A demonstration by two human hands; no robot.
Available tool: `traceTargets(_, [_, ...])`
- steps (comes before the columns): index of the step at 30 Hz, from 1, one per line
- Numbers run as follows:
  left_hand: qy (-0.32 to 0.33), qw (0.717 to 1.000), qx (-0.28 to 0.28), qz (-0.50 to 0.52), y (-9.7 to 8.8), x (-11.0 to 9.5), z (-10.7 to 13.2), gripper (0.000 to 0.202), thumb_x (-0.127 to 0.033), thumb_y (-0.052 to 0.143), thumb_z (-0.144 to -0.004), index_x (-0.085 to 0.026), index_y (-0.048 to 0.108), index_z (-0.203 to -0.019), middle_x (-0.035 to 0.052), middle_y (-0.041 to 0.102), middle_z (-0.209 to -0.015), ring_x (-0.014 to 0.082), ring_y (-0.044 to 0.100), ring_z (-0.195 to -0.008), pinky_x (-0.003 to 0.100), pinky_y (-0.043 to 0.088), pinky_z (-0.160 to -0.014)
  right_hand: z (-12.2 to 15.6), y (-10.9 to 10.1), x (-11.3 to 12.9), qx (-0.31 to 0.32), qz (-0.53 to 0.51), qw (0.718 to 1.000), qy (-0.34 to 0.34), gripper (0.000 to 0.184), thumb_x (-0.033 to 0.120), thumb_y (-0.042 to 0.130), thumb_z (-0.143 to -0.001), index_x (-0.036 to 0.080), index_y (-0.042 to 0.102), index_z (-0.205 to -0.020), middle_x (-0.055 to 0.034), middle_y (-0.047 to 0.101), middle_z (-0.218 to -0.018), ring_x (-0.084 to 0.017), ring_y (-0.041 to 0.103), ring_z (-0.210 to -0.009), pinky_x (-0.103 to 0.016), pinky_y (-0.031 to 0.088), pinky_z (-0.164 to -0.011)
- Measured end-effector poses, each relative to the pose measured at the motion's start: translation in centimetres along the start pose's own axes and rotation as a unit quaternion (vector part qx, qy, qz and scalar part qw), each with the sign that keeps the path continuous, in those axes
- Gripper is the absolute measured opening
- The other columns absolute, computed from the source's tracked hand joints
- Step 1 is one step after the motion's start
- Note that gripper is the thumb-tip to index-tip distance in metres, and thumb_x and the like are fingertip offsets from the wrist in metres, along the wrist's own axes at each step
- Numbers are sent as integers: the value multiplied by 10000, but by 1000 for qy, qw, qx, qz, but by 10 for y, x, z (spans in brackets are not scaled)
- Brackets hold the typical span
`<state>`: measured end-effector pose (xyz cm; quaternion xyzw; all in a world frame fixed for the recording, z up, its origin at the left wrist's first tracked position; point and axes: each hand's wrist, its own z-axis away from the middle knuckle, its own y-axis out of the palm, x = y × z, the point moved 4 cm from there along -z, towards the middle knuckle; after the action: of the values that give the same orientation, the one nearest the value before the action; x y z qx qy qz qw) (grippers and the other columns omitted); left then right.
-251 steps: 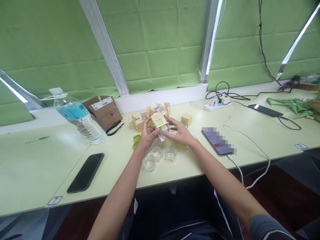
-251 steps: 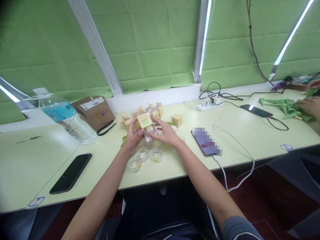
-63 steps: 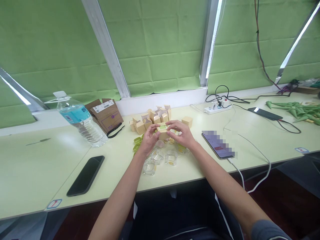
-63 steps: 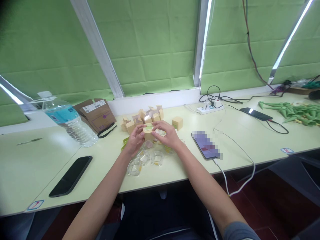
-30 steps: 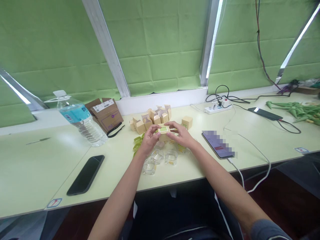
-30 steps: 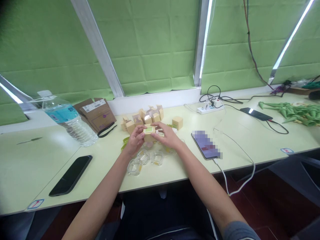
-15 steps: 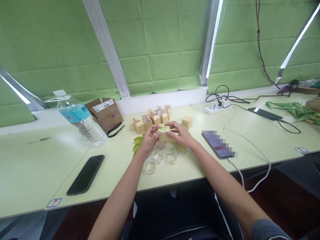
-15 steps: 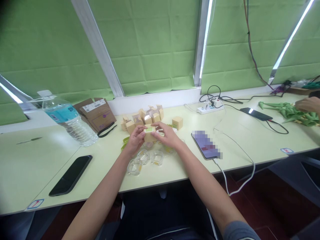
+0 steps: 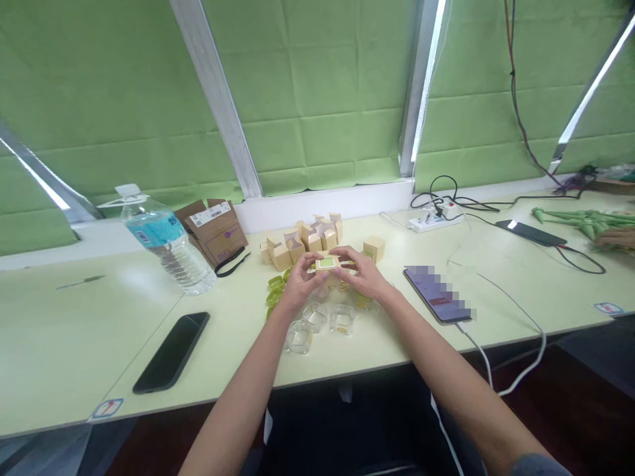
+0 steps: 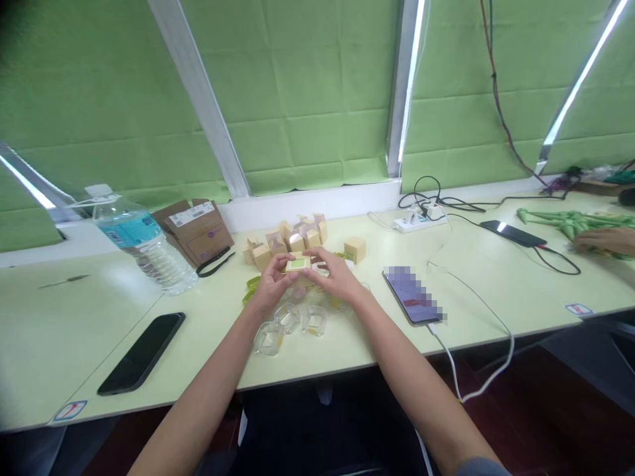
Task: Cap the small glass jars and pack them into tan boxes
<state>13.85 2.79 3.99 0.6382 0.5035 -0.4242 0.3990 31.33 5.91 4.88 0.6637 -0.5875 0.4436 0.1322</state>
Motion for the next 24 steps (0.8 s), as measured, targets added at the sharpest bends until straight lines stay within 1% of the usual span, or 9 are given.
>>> traceTargets(2, [11, 1000, -3, -14, -1, 1, -1, 454, -380, 811, -790, -237, 548, -1132, 56, 603, -1224, 153, 673, -907, 250, 538, -767, 0, 0, -2, -1, -6, 1000, 10, 500, 504, 651, -910, 278, 557, -1346, -83, 622, -1350, -232, 640, -1167, -419, 569, -979])
traceTargets(4, [26, 999, -14, -26, -2, 1, -1, 487, -380, 815, -785, -238, 540, -1161, 66, 606, -1238, 175, 680, -973, 269, 550, -820, 0, -1, -4, 4, -15, 1000, 18, 529, 514, 645, -914, 288, 533, -1379, -84, 632, -1348, -242, 636, -1198, -425, 561, -986])
traceTargets(7, [39, 998, -32, -30, -4, -2, -2, 675, -369, 834, -766, -265, 472, -1325, 95, 590, -1320, 219, 669, -1099, 319, 556, -916, 0, -2, -5, 9, -27, 999, 31, 526, 530, 580, -952, 290, 513, -1415, -89, 677, -1299, -252, 647, -1196, -432, 557, -974])
traceTargets(9, [37, 999, -30, -26, -4, -4, -2, 796, -368, 839, -760, -281, 406, -1422, 123, 532, -1428, 243, 663, -1143, 348, 564, -939, 0, -3, -5, 9, -23, 999, 43, 532, 540, 538, -973, 283, 503, -1437, -91, 705, -1259, -256, 665, -1165, -430, 558, -957])
traceTargets(10, [35, 999, -25, -25, -3, -5, -2, 821, -369, 840, -759, -280, 395, -1443, 134, 490, -1481, 255, 660, -1158, 359, 568, -945, 0, -4, -5, 9, -16, 999, 49, 536, 543, 525, -979, 276, 502, -1443, -89, 717, -1238, -256, 676, -1142, -428, 557, -949])
traceTargets(13, [32, 999, -18, -31, -2, -8, -1, 798, -354, 854, -742, -252, 447, -1420, 145, 415, -1552, 277, 641, -1203, 373, 563, -980, 0, -5, -5, 11, 16, 998, 58, 526, 545, 490, -992, 250, 537, -1424, -82, 740, -1187, -258, 696, -1091, -419, 549, -945])
traceTargets(16, [35, 999, -8, -30, 0, -9, 0, 763, -326, 867, -726, -252, 483, -1381, 136, 439, -1527, 275, 649, -1185, 388, 568, -983, 0, -5, -7, 12, 36, 998, 57, 525, 545, 474, -997, 230, 566, -1407, -81, 750, -1156, -259, 703, -1061, -409, 539, -943])
traceTargets(20, [27, 999, 23, -30, 4, -8, 1, 778, -299, 882, -705, -301, 488, -1375, 117, 453, -1512, 274, 675, -1131, 420, 594, -943, 0, -4, -12, 16, 36, 997, 64, 562, 535, 497, -986, 230, 516, -1458, -82, 748, -1133, -253, 705, -1024, -407, 541, -927])
traceTargets(24, [10, 998, 45, -51, 5, -4, 1, 800, -288, 868, -726, -313, 471, -1420, 119, 515, -1472, 300, 654, -1186, 471, 571, -995, 0, -2, -14, 12, 30, 997, 63, 606, 527, 531, -970, 253, 450, -1504, -71, 732, -1126, -243, 690, -1045, -414, 548, -934])
